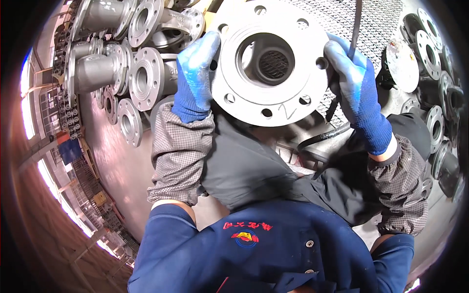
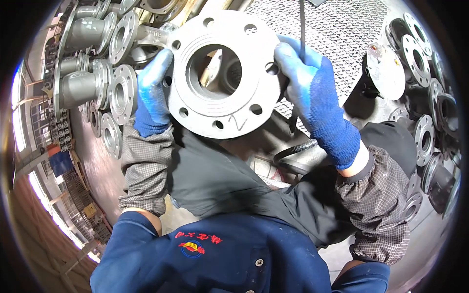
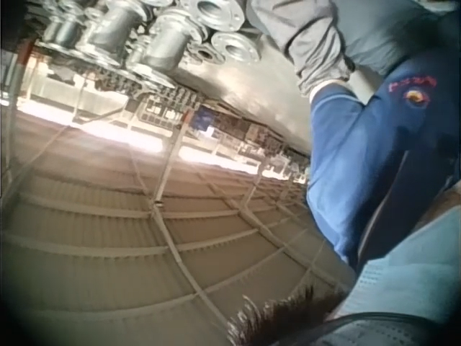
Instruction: The person picks up a metal valve component, turns it over to check the surfaces, and uses a flat metal tool to scrape residue or casting flash from the outer body and the flange face.
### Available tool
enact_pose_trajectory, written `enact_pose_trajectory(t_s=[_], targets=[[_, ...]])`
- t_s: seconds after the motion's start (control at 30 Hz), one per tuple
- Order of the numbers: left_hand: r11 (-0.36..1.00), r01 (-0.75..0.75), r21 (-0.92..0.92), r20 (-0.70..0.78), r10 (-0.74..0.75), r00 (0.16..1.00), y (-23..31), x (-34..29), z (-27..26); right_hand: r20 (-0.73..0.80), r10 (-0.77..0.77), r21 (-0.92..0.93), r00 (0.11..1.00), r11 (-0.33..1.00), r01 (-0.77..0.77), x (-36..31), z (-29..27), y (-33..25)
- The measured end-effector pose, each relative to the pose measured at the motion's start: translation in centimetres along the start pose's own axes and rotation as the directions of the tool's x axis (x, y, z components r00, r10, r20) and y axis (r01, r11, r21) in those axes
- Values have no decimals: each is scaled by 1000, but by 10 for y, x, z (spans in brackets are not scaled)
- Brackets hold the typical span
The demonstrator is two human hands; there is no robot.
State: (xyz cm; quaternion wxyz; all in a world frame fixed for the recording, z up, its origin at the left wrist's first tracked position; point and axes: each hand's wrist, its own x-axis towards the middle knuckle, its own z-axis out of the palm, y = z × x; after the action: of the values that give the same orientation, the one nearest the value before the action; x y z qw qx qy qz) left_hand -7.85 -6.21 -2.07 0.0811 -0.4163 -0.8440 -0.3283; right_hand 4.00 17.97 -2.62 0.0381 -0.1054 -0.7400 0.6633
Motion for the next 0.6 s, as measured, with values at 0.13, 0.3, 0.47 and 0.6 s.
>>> enact_pose_trajectory(t_s=[0.13,0.3,0.47,0.6], targets=[[951,-225,211,-98,249,964,12,7,-10,-102,148,146,984,980,-132,-1,-1,12],[894,187,-406,-44,-224,974,48,21,12,-72,-187,-226,980,960,167,10,-25,51],[735,287,-614,-12,-372,928,68,41,35,-323,-103,-217,941,976,32,14,-52,41],[928,-366,-74,-133,355,926,39,41,34,-239,-235,-191,942,963,192,-19,-11,-4]])
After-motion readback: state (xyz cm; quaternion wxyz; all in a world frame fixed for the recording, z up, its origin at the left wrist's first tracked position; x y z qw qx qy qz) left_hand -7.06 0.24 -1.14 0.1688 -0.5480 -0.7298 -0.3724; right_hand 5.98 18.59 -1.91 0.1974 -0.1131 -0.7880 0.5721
